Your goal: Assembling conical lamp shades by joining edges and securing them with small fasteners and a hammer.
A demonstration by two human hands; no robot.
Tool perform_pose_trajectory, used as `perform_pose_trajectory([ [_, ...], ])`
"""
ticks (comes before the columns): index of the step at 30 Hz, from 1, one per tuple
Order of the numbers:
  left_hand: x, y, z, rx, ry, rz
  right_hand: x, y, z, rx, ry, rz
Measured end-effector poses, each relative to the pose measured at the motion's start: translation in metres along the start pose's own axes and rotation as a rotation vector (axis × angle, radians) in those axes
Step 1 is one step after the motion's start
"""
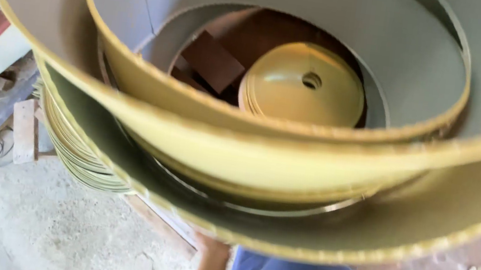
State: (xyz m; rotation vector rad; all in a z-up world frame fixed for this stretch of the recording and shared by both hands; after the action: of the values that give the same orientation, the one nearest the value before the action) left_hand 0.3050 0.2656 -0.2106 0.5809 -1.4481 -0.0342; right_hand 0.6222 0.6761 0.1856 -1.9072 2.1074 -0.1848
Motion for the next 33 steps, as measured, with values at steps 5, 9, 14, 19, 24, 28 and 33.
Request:
perform_pose_trajectory([
  [5,0.074,0.083,-0.057,-0.194,0.162,-0.173,0.072,-0.021,0.139,0.022,0.021,0.033],
  [9,0.013,0.071,-0.049,-0.253,0.315,-0.375,0.133,0.013,0.269,-0.621,0.585,0.124],
  [14,0.030,0.133,-0.034,-0.209,0.386,-0.552,0.142,0.076,0.328,-0.843,0.759,-0.015],
  [19,0.056,0.160,-0.043,-0.080,0.283,-0.819,0.132,0.102,0.281,-0.797,0.658,-0.189],
  [24,0.100,0.166,-0.052,-0.143,0.309,-0.986,0.136,0.094,0.243,-0.621,0.684,-0.225],
  [28,0.121,0.167,-0.050,-0.120,0.413,-0.910,0.130,0.086,0.219,-0.592,0.611,-0.224],
  [33,0.142,0.190,-0.055,-0.083,0.432,-0.928,0.119,0.068,0.172,-0.550,0.369,-0.227],
])
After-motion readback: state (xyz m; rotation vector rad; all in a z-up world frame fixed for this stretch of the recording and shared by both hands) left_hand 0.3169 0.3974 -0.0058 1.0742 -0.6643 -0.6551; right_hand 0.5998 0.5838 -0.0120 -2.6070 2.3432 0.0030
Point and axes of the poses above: each hand's wrist, its own x-axis away from the middle knuckle, its own y-axis out of the palm, z = x × y, the point moved 8 cm from there along -x, towards the middle knuckle, and after that the axes turned 4 degrees about z, right-handed, at the moved point
